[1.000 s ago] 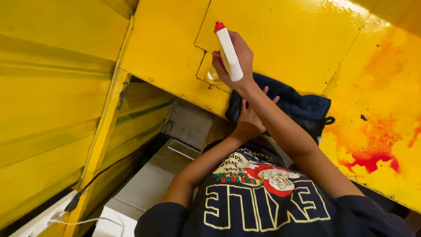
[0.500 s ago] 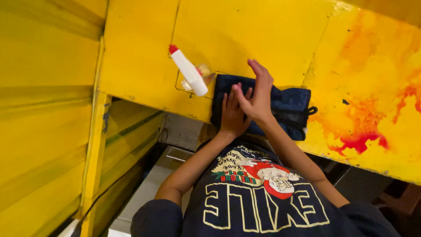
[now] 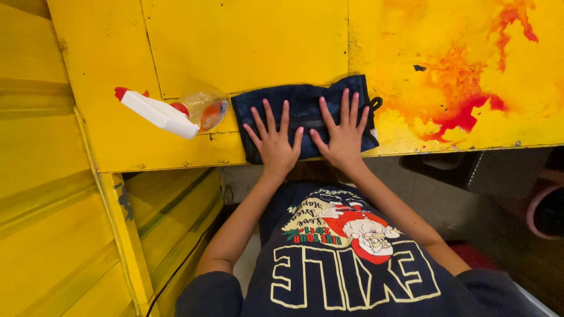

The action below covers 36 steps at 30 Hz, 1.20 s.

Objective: The person cleans a yellow metal surface using a dark blue cloth and a spray bottle. They repeatedly wipe the surface and spray it with liquid to remove red stains and dirt.

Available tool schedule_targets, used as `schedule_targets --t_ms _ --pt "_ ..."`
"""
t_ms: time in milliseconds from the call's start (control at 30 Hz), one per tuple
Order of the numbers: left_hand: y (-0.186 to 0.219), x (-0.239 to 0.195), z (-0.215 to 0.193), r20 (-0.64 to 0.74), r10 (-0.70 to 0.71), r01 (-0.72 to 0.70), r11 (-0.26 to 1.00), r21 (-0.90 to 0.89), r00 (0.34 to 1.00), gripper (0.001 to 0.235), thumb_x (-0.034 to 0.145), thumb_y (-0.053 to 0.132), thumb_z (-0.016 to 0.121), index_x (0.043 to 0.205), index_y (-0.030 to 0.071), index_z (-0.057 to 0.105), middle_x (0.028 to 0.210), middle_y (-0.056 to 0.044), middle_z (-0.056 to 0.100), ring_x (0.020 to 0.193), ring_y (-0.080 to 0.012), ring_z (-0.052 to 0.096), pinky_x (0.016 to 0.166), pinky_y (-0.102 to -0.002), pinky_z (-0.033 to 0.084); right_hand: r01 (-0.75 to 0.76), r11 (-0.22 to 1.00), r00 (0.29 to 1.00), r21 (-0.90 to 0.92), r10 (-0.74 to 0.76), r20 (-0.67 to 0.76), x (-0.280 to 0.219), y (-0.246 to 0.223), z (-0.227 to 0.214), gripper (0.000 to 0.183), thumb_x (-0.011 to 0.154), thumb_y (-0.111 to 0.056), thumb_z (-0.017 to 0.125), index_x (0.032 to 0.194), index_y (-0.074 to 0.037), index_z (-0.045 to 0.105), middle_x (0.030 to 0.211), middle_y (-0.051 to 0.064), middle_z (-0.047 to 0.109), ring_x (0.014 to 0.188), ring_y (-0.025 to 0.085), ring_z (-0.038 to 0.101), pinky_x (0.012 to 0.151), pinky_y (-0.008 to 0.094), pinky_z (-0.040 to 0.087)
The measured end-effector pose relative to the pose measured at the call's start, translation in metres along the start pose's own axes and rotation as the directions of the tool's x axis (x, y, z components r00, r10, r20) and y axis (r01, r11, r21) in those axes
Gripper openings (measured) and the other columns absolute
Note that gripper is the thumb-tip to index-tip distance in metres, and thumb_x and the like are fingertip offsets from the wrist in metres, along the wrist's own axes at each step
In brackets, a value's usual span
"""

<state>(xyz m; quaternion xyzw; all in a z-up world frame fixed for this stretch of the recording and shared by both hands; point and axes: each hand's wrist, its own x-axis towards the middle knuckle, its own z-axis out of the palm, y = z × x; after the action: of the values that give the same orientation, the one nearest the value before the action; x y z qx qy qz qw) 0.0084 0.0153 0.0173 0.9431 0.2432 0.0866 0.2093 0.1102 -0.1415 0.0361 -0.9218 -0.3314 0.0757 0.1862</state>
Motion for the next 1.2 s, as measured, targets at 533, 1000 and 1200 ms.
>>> schedule_targets --t_ms 533,1000,1200 --pt "-0.015 0.122 0.020 -0.088 0.174 -0.162 0.977 0.136 0.981 0.076 0.101 0.062 0.056 0.166 0.032 0.028 0.173 -0.016 0.006 0.157 -0.0505 0.001 0.117 -0.080 0.003 -0.062 0.992 0.996 -0.106 0.054 -0.077 0.105 0.010 0.003 0.076 0.104 -0.063 0.052 0.167 -0.023 0.037 0.170 0.032 0.008 0.157 0.051 0.000 0.119 0.073 -0.004" --pt "-0.019 0.326 0.057 -0.354 0.166 -0.116 0.981 0.157 0.921 0.076 0.098 0.067 0.056 0.162 0.037 0.029 0.171 -0.011 0.009 0.156 -0.0484 0.008 0.118 -0.079 0.007 -0.052 0.994 0.989 -0.093 0.038 -0.142 0.307 0.047 -0.013 0.075 0.101 -0.064 0.056 0.165 -0.030 0.038 0.169 0.028 0.011 0.157 0.047 0.005 0.120 0.070 -0.002" --pt "-0.023 0.405 0.065 -0.432 0.253 -0.187 0.964 0.189 0.866 0.074 0.099 0.070 0.055 0.160 0.036 0.032 0.169 -0.012 0.011 0.154 -0.0493 0.010 0.117 -0.079 0.007 -0.046 0.990 0.987 -0.136 0.024 -0.160 0.378 0.070 -0.010 0.074 0.105 -0.067 0.053 0.166 -0.029 0.037 0.168 0.030 0.012 0.155 0.050 0.007 0.118 0.072 -0.003"
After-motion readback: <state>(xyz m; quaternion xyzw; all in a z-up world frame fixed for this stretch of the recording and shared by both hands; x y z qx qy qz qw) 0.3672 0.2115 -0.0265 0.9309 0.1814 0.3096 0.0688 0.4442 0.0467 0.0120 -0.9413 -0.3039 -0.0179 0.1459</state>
